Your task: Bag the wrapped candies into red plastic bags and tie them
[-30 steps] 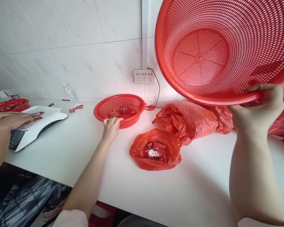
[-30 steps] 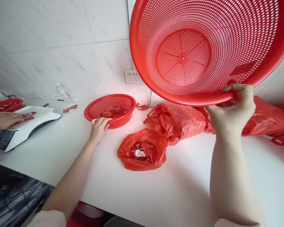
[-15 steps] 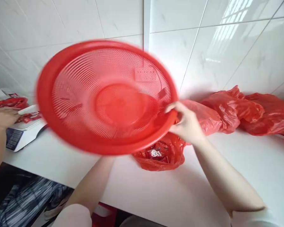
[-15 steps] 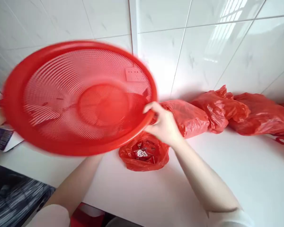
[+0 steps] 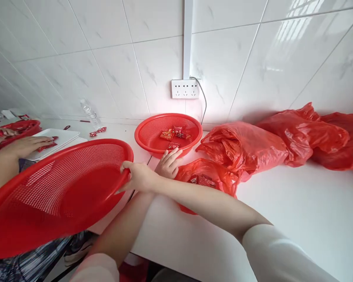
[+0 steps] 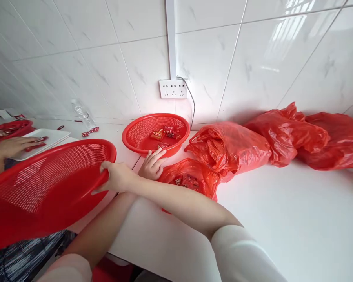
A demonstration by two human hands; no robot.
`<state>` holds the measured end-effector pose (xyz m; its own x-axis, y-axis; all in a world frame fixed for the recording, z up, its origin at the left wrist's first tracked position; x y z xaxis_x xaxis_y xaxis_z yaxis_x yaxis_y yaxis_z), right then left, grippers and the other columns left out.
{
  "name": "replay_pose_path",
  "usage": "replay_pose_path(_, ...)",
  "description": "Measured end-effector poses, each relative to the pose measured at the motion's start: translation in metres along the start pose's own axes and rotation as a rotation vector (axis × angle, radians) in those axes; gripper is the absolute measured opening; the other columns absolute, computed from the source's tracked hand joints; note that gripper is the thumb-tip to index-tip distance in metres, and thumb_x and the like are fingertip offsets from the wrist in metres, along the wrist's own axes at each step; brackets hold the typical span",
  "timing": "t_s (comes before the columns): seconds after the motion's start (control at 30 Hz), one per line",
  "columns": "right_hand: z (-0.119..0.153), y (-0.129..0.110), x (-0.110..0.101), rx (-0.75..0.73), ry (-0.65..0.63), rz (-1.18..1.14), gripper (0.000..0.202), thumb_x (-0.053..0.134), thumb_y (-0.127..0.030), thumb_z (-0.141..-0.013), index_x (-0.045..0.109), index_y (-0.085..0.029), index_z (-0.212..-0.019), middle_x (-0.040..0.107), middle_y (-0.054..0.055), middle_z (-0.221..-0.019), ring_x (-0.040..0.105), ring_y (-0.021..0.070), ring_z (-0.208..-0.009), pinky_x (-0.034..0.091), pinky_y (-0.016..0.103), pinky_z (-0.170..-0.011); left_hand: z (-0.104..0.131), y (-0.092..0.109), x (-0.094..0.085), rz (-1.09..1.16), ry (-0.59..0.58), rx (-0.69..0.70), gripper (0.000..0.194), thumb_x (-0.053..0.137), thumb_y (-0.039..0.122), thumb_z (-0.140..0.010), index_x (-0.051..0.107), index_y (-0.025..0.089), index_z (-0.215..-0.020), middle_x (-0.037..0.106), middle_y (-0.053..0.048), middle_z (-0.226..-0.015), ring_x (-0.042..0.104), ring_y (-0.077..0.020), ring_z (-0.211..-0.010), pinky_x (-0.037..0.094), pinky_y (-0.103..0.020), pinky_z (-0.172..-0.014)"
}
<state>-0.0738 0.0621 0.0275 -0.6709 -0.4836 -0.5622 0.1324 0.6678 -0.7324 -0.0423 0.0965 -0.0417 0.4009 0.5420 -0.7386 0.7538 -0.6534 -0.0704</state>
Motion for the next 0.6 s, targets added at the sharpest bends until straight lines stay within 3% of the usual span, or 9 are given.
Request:
replay_pose_path(0.2, -0.034, 0.027, 0.030, 0.155, 0.032, 0.235, 0.047, 0.070, -0.057, -0.074, 0.048, -0.028, -0.103, 0.066, -0.001, -0.087, 0.064, 0.0196, -0.079, 0.045, 0.028, -0.056, -0.002, 0.003, -0.007, 0.090, 0.038, 0.008, 0.042, 0.041, 0.002, -0.085, 0.062, 0.017, -0.118, 0.055, -0.013, -0.142, 0.041, -0.0232, -0.140, 0.031, -0.050, -0.118)
replay_pose_path(0.3, -0.049, 0.038, 0.041, 0.242, 0.028, 0.192, 0.045, 0.064, -0.054, -0.082, 0.049, -0.028, -0.116, 0.067, 0.006, -0.101, 0.066, 0.0230, -0.084, 0.049, 0.033, -0.061, -0.002, 0.005, -0.009, 0.116, 0.037, 0.005, 0.043, 0.041, 0.000, -0.085, 0.061, 0.016, -0.119, 0.055, -0.013, -0.141, 0.040, -0.0224, -0.140, 0.032, -0.048, -0.118)
replay_pose_path(0.4, -0.058, 0.041, 0.043, 0.286, 0.012, 0.116, 0.058, 0.059, -0.045, -0.088, 0.034, -0.029, -0.139, 0.060, 0.013, -0.126, 0.068, 0.0231, -0.089, 0.051, 0.035, -0.065, -0.003, 0.006, -0.010, 0.116, 0.006, 0.006, 0.045, 0.039, 0.000, -0.086, 0.061, 0.017, -0.122, 0.051, -0.012, -0.145, 0.036, -0.0233, -0.142, 0.031, -0.050, -0.118)
replay_pose_path(0.5, -0.044, 0.027, 0.032, 0.303, -0.053, 0.120, 0.069, 0.059, -0.035, -0.091, 0.022, -0.029, -0.149, 0.045, 0.018, -0.146, 0.069, 0.0211, -0.091, 0.052, 0.034, -0.068, -0.006, 0.011, -0.008, 0.113, -0.088, 0.044, 0.045, 0.039, 0.004, -0.088, 0.061, 0.019, -0.124, 0.048, -0.010, -0.148, 0.032, -0.0244, -0.145, 0.030, -0.049, -0.119)
replay_pose_path(0.57, -0.019, 0.003, 0.014, 0.199, -0.114, 0.150, 0.061, 0.062, -0.031, -0.090, 0.034, -0.027, -0.144, 0.043, 0.015, -0.149, 0.068, 0.0210, -0.098, 0.051, 0.033, -0.073, -0.008, 0.018, -0.008, 0.135, -0.183, 0.068, 0.043, 0.041, 0.007, -0.089, 0.062, 0.021, -0.124, 0.048, -0.008, -0.148, 0.035, -0.0240, -0.143, 0.033, -0.046, -0.117)
replay_pose_path(0.6, -0.002, -0.015, 0.002, 0.061, -0.145, 0.154, 0.053, 0.063, -0.030, -0.089, 0.044, -0.027, -0.138, 0.047, 0.010, -0.147, 0.066, 0.0206, -0.105, 0.050, 0.030, -0.076, -0.009, 0.020, -0.010, 0.147, -0.230, 0.036, 0.042, 0.042, 0.009, -0.089, 0.063, 0.022, -0.123, 0.050, -0.007, -0.147, 0.039, -0.0233, -0.141, 0.036, -0.042, -0.115)
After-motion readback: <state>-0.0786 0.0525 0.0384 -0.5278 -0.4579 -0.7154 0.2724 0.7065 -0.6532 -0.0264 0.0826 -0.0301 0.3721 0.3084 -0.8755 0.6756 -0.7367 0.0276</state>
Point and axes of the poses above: each hand's wrist, its own z-axis away from the middle knuckle, its own x-axis out of the palm, y = z × x, the point moved 5 cm from there along -z, towards the middle knuckle
